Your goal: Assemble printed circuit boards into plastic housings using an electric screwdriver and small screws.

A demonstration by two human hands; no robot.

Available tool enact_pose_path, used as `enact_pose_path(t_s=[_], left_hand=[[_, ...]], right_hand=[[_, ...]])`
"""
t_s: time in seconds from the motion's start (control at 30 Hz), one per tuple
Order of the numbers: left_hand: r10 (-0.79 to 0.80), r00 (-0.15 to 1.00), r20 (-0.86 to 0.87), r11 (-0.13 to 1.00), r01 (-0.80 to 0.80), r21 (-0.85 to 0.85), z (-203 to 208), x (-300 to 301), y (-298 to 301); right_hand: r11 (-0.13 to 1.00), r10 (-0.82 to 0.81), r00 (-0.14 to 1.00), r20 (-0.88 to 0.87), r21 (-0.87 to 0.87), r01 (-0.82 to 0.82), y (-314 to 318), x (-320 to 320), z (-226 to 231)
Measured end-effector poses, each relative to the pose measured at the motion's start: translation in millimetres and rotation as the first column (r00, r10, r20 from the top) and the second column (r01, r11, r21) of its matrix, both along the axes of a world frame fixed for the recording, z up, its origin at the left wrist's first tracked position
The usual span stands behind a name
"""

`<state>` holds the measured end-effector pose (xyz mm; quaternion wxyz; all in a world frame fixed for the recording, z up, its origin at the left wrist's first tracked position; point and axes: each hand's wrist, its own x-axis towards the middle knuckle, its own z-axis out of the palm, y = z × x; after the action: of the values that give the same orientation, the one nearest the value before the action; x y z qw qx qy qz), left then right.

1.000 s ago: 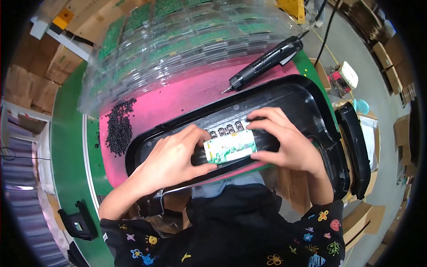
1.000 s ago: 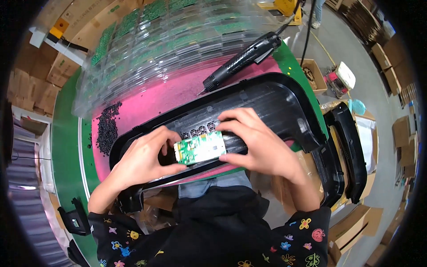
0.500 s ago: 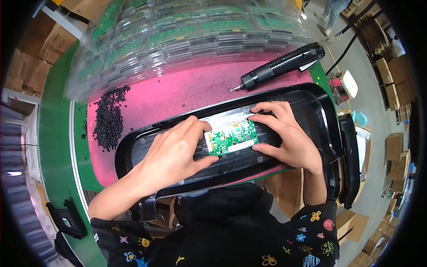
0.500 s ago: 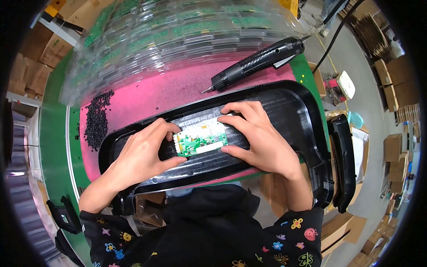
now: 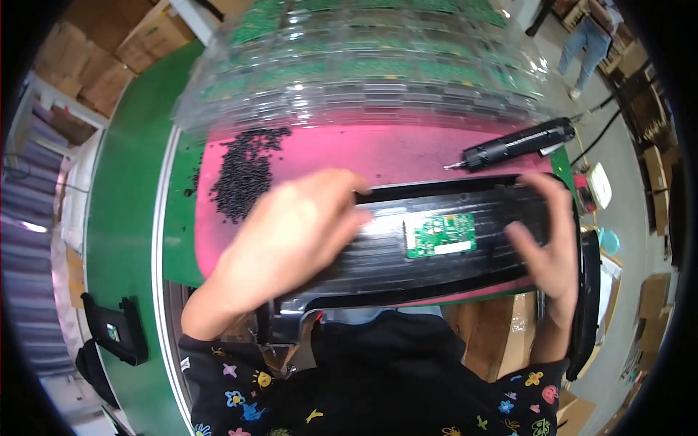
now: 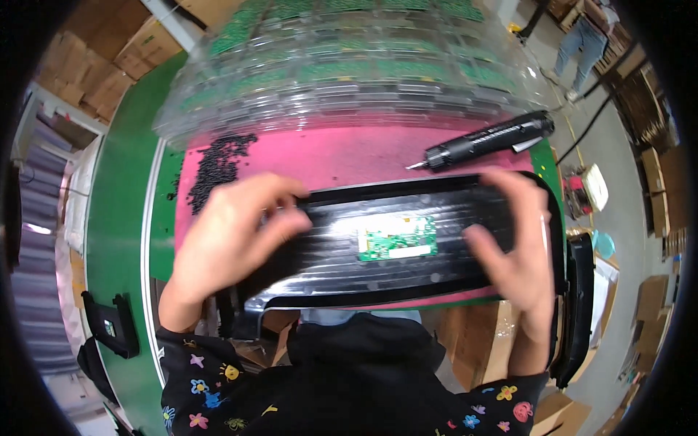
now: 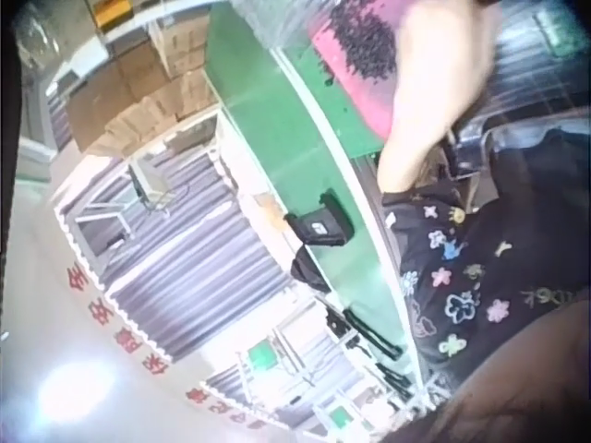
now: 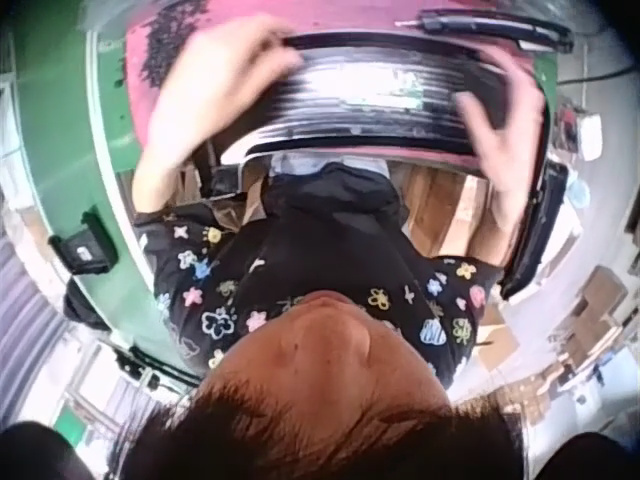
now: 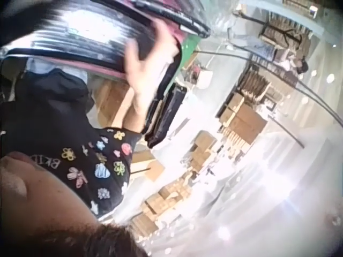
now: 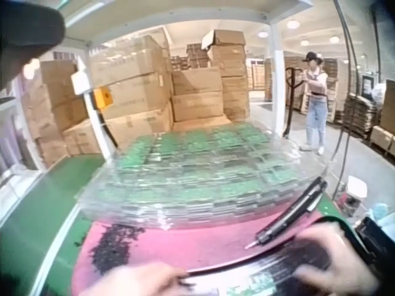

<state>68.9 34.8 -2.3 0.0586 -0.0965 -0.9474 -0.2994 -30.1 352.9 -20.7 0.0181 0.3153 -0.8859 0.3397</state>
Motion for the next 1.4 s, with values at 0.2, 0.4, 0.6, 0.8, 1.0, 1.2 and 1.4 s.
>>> enact_pose_path(t_s=[0.2,0.4,0.6,0.8,1.0,1.2,1.4], left_hand=[[0.256,0.962,-0.098,0.899,-0.275,-0.342,-30.0,15.4,-82.3],[0.311,0.947,-0.074,0.864,-0.314,-0.393,-47.2,23.9,-92.4],[0.370,0.914,-0.165,0.838,-0.405,-0.366,-51.1,24.2,-99.6],[0.300,0.920,-0.251,0.935,-0.336,-0.116,-37.2,7.7,-84.9],[-0.054,0.961,-0.270,0.946,0.136,0.293,4.6,-17.6,-7.7],[-0.183,0.982,-0.043,0.830,0.178,0.528,4.3,-26.9,15.4],[-0.195,0.981,-0.017,0.636,0.139,0.759,-14.6,-26.4,13.4]], right_hand=[[0.908,-0.245,0.916,-0.318,0.256,0.332,40.6,-74.7,6.9],[0.891,-0.341,0.914,0.221,-0.235,0.390,-4.0,-102.6,1.2],[0.603,-0.022,1.000,-0.013,-0.798,0.003,-91.7,-59.4,-2.7],[0.277,0.371,0.888,0.271,-0.945,0.172,-103.0,-55.9,-1.7],[0.001,0.561,0.793,0.238,-0.958,0.287,-107.2,-9.5,31.2],[-0.075,0.607,0.784,0.128,-0.973,0.217,-104.7,19.8,46.4],[-0.046,0.649,0.758,-0.069,-0.998,-0.052,-88.4,23.6,45.8]])
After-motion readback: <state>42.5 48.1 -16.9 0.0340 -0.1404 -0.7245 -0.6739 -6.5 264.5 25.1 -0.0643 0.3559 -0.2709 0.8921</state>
